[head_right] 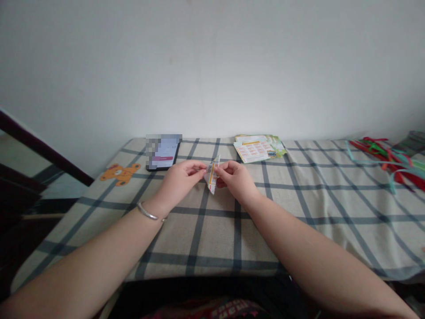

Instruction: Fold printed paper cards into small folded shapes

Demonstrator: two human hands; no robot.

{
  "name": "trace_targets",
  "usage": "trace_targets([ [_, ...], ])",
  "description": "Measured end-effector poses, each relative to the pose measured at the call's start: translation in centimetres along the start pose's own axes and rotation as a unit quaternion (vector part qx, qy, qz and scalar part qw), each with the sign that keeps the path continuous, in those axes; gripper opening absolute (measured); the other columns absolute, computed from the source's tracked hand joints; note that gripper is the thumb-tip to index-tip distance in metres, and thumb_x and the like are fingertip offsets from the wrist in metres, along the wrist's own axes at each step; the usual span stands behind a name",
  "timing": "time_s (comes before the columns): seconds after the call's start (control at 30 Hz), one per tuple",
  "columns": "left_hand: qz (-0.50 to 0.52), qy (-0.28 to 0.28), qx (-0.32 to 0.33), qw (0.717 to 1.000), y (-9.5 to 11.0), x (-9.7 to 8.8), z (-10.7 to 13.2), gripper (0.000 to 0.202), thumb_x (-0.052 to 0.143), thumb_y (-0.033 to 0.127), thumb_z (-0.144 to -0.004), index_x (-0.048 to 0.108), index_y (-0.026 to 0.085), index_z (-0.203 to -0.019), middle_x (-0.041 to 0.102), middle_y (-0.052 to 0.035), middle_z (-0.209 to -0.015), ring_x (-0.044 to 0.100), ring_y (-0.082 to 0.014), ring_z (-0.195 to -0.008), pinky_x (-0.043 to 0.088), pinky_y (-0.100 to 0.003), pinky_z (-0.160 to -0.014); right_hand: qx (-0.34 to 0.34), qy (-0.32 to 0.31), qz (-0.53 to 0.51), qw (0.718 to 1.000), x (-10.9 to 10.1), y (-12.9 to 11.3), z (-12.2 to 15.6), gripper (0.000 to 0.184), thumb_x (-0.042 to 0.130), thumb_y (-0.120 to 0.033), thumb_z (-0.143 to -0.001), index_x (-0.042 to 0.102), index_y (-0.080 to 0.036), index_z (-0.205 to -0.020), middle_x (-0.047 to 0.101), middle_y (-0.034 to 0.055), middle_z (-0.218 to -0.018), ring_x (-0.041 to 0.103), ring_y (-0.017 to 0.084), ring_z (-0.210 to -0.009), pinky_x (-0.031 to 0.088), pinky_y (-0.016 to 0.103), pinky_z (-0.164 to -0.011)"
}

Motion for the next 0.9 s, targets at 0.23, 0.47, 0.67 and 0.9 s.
trace_targets([
  [0.23,-0.038,-0.062,0.020,0.997,0.4,-0.1,0.8,0.031,0.067,0.027,-0.082,0.068,0.020,-0.112,0.074,-0.0063,-0.100,0.071,-0.0188,-0.083,0.059,-0.035,-0.078,-0.020,0.004,-0.015,1.000,-0.2,-0.1,0.3,0.036,0.075,-0.053,-0.067,0.063,-0.020,-0.073,0.066,0.0000,-0.066,0.060,0.012,-0.055,0.053,0.027,-0.054],
  [0.47,-0.022,-0.065,0.046,0.997,0.0,0.5,1.3,0.036,0.065,0.026,-0.084,0.063,0.021,-0.119,0.071,-0.0080,-0.111,0.070,-0.0193,-0.090,0.058,-0.038,-0.085,0.013,-0.023,-0.082,0.996,-0.3,-0.4,0.7,0.031,0.079,-0.046,-0.065,0.069,-0.019,-0.075,0.068,-0.0008,-0.068,0.062,0.010,-0.059,0.053,0.024,-0.058],
  [0.67,0.024,-0.092,0.013,0.995,-0.3,0.7,1.3,0.041,0.066,0.028,-0.083,0.060,0.021,-0.122,0.069,-0.0084,-0.114,0.069,-0.0192,-0.094,0.056,-0.039,-0.089,0.054,-0.046,-0.117,0.991,-0.5,0.0,0.6,0.031,0.081,-0.042,-0.064,0.070,-0.019,-0.082,0.070,-0.0002,-0.074,0.063,0.009,-0.061,0.052,0.022,-0.059],
  [0.9,0.049,-0.089,0.001,0.995,-0.5,1.3,1.5,0.049,0.072,0.035,-0.079,0.059,0.021,-0.124,0.067,-0.0098,-0.119,0.067,-0.0206,-0.098,0.055,-0.041,-0.092,0.032,-0.047,-0.122,0.991,-0.5,0.5,0.5,0.028,0.078,-0.042,-0.068,0.066,-0.020,-0.078,0.068,-0.0010,-0.077,0.062,0.011,-0.063,0.052,0.025,-0.060],
])
Point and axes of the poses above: each hand's wrist, its own z-axis away from the middle knuckle, its own x-axis out of the palm, y = z × x, the point moved 1 cm from there along -z, towards the middle knuckle
